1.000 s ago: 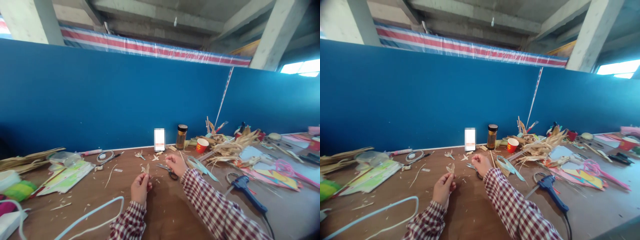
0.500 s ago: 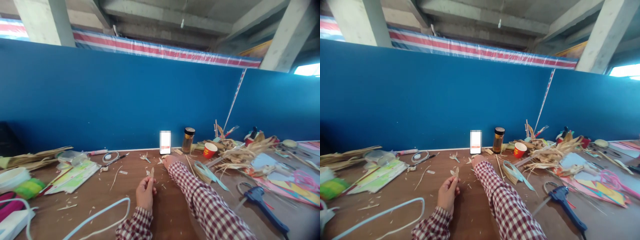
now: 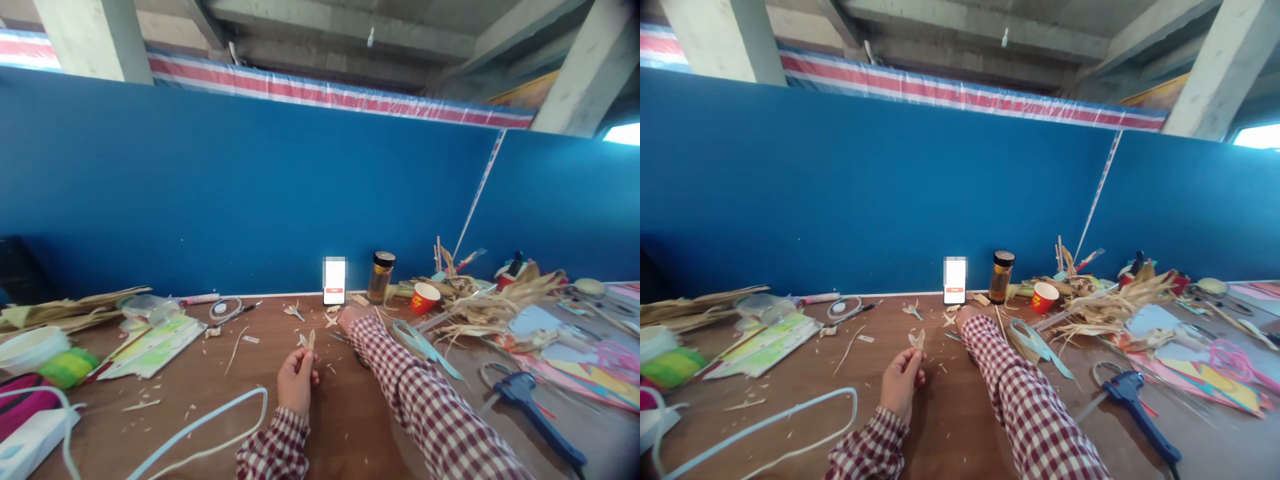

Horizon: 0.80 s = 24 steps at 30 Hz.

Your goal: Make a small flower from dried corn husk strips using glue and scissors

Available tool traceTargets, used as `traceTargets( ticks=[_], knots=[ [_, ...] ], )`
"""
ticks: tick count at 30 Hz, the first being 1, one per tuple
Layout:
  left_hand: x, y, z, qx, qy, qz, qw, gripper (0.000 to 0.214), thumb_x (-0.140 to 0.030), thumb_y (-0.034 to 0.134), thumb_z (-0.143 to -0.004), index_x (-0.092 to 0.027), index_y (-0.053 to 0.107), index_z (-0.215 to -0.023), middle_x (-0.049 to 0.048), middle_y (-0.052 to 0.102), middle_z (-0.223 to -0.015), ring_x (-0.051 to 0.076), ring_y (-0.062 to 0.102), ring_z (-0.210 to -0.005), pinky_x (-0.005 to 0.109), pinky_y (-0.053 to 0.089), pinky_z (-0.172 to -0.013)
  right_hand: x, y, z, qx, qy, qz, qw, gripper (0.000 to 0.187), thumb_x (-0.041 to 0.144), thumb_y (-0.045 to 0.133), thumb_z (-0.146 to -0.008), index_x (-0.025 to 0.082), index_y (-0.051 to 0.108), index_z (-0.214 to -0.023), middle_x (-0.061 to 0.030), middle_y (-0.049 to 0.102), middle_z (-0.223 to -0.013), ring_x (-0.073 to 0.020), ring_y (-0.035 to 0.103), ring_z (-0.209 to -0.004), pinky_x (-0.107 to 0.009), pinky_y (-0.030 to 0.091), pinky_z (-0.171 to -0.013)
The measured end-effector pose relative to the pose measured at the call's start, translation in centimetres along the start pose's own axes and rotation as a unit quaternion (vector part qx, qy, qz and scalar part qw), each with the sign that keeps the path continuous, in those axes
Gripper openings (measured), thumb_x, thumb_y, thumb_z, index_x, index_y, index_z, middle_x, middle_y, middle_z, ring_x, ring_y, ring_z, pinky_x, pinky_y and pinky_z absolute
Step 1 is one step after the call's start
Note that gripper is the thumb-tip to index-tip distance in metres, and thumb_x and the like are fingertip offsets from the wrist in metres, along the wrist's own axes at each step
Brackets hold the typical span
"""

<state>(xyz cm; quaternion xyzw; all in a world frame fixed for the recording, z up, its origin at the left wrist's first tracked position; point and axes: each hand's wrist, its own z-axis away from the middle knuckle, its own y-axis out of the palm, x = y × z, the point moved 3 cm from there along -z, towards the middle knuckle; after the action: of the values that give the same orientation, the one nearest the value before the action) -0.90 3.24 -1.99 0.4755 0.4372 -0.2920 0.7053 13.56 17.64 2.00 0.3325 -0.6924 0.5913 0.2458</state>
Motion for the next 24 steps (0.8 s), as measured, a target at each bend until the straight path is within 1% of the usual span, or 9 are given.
traceTargets(
  ticks=[3, 5, 6, 8, 10, 13, 14, 18, 24],
  knots=[
    [-0.1, 0.1, 0.2, 0.001, -0.011, -0.008, 1.000, 0.036, -0.038, 0.069, -0.054, -0.014, 0.055, -0.076, -0.0008, 0.060, -0.064, 0.005, 0.047, -0.039, 0.018, 0.040, -0.038, -0.4, -1.6, 0.8, 0.048, 0.025, 0.069, 0.996, 0.011, 0.022, 0.055, -0.078, 0.013, 0.061, -0.076, -0.0067, 0.060, -0.084, -0.0174, 0.056, -0.081, -0.031, 0.044, -0.072],
    [-0.2, 0.2, 0.3, 0.000, -0.019, -0.009, 1.000, 0.037, -0.036, 0.070, -0.053, -0.014, 0.055, -0.077, -0.0016, 0.059, -0.062, 0.005, 0.047, -0.039, 0.017, 0.040, -0.038, -0.3, -2.7, 1.8, 0.069, 0.020, 0.089, 0.994, 0.014, 0.016, 0.060, -0.072, 0.012, 0.060, -0.058, -0.0063, 0.061, -0.069, -0.0187, 0.056, -0.077, -0.029, 0.041, -0.070],
    [-0.3, 0.3, 0.3, 0.000, -0.023, -0.009, 1.000, 0.037, -0.035, 0.071, -0.053, -0.014, 0.055, -0.078, -0.0018, 0.059, -0.061, 0.005, 0.047, -0.039, 0.017, 0.040, -0.038, -0.2, -3.1, 2.4, 0.077, 0.011, 0.091, 0.993, 0.014, 0.015, 0.060, -0.070, 0.012, 0.060, -0.057, -0.0055, 0.060, -0.066, -0.0182, 0.056, -0.076, -0.028, 0.040, -0.069],
    [-0.4, 0.5, 0.5, 0.008, -0.028, -0.003, 1.000, 0.037, -0.034, 0.071, -0.053, -0.014, 0.055, -0.080, -0.0015, 0.060, -0.062, 0.004, 0.047, -0.039, 0.016, 0.040, -0.038, 0.5, -3.5, 4.2, 0.092, -0.013, 0.082, 0.992, 0.006, 0.017, 0.059, -0.070, 0.013, 0.062, -0.065, -0.0034, 0.061, -0.068, -0.0151, 0.055, -0.072, -0.025, 0.039, -0.066],
    [-0.4, 0.8, 0.7, 0.032, -0.031, 0.006, 0.999, 0.037, -0.033, 0.072, -0.052, -0.014, 0.055, -0.080, -0.0008, 0.062, -0.064, 0.004, 0.047, -0.039, 0.016, 0.039, -0.038, 1.3, -3.3, 6.4, 0.112, -0.037, 0.061, 0.991, 0.011, 0.022, 0.058, -0.071, 0.015, 0.063, -0.078, -0.0021, 0.062, -0.072, -0.0123, 0.055, -0.068, -0.023, 0.039, -0.061],
    [-0.2, 1.2, 1.2, 0.077, -0.041, 0.017, 0.996, 0.036, -0.033, 0.073, -0.052, -0.013, 0.056, -0.078, -0.0017, 0.061, -0.062, 0.003, 0.045, -0.039, 0.014, 0.038, -0.037, 2.6, -2.2, 9.8, 0.148, -0.059, 0.013, 0.987, 0.018, 0.028, 0.056, -0.073, 0.018, 0.061, -0.086, -0.0006, 0.062, -0.070, -0.0104, 0.055, -0.061, -0.021, 0.041, -0.056],
    [0.0, 1.3, 1.3, 0.090, -0.047, 0.020, 0.995, 0.036, -0.032, 0.073, -0.053, -0.012, 0.057, -0.078, -0.0026, 0.059, -0.058, 0.003, 0.045, -0.038, 0.014, 0.038, -0.037, 2.9, -1.7, 10.8, 0.151, -0.069, -0.033, 0.986, 0.018, 0.027, 0.056, -0.072, 0.017, 0.060, -0.087, -0.0015, 0.063, -0.071, -0.0108, 0.056, -0.061, -0.021, 0.042, -0.057],
    [0.2, 1.6, 2.0, 0.116, -0.078, 0.028, 0.990, 0.034, -0.028, 0.075, -0.052, -0.011, 0.059, -0.077, -0.0059, 0.052, -0.047, 0.002, 0.044, -0.037, 0.012, 0.038, -0.035, 3.7, -0.8, 13.2, 0.087, -0.069, -0.177, 0.978, 0.011, 0.025, 0.056, -0.071, 0.015, 0.058, -0.075, -0.0025, 0.062, -0.071, -0.0117, 0.056, -0.063, -0.023, 0.044, -0.059],
    [-0.2, 1.7, 2.4, 0.132, -0.120, 0.024, 0.984, 0.024, -0.017, 0.070, -0.061, -0.011, 0.061, -0.083, 0.0010, 0.062, -0.061, 0.003, 0.049, -0.040, 0.014, 0.045, -0.038, 2.9, -0.2, 13.7, 0.057, 0.001, -0.295, 0.954, 0.013, 0.028, 0.054, -0.071, 0.015, 0.056, -0.072, 0.0005, 0.057, -0.059, -0.0104, 0.050, -0.052, -0.019, 0.037, -0.044]
  ],
)
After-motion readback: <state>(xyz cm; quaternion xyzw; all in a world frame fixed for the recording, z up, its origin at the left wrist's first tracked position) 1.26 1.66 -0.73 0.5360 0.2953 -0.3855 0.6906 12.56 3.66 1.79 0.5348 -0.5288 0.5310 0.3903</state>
